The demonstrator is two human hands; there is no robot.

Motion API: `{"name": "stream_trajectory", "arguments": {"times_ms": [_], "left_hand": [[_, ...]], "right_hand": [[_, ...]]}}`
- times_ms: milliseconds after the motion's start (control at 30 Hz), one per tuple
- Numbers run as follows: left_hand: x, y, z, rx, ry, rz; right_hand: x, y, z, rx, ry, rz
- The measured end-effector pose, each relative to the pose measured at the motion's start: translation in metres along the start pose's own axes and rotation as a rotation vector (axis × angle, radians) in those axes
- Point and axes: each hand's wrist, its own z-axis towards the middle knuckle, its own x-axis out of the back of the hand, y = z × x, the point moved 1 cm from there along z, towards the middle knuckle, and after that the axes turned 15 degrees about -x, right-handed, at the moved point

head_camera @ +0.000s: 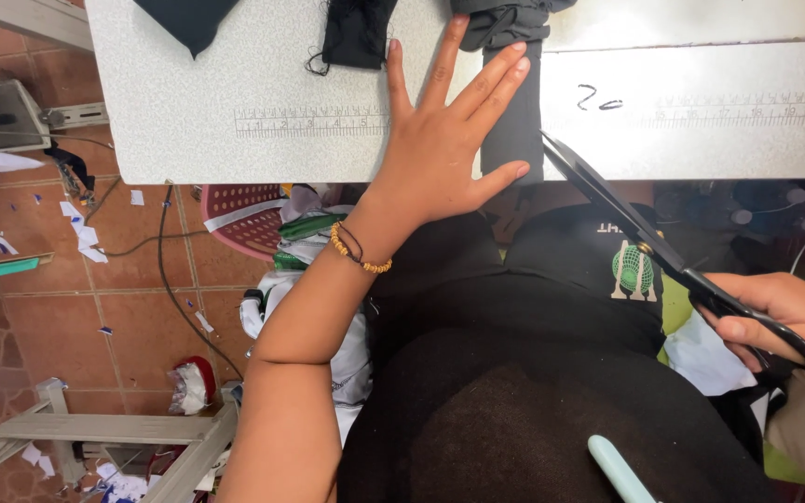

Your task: Cutting black fabric strips with scissors and sewing them using an industrial sewing machine.

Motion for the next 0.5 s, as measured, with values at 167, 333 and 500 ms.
{"name": "stream_trajectory", "arguments": {"times_ms": [167,333,500], "left_hand": [[0.0,-0.002,0.002,0.003,-0.008,-0.061],[0.002,0.013,0.0,-0.239,0.403,0.05],[-0.016,0.012,-0.004,-0.171,0.426,0.237]], "right_hand": [[-0.006,-0.02,-0.007,-0.23,0.117,-0.014],[-0.006,-0.031,-0.012,-0.298,0.112,-0.023],[-0.002,0.0,-0.001,-0.056,-0.015,-0.013]]}}
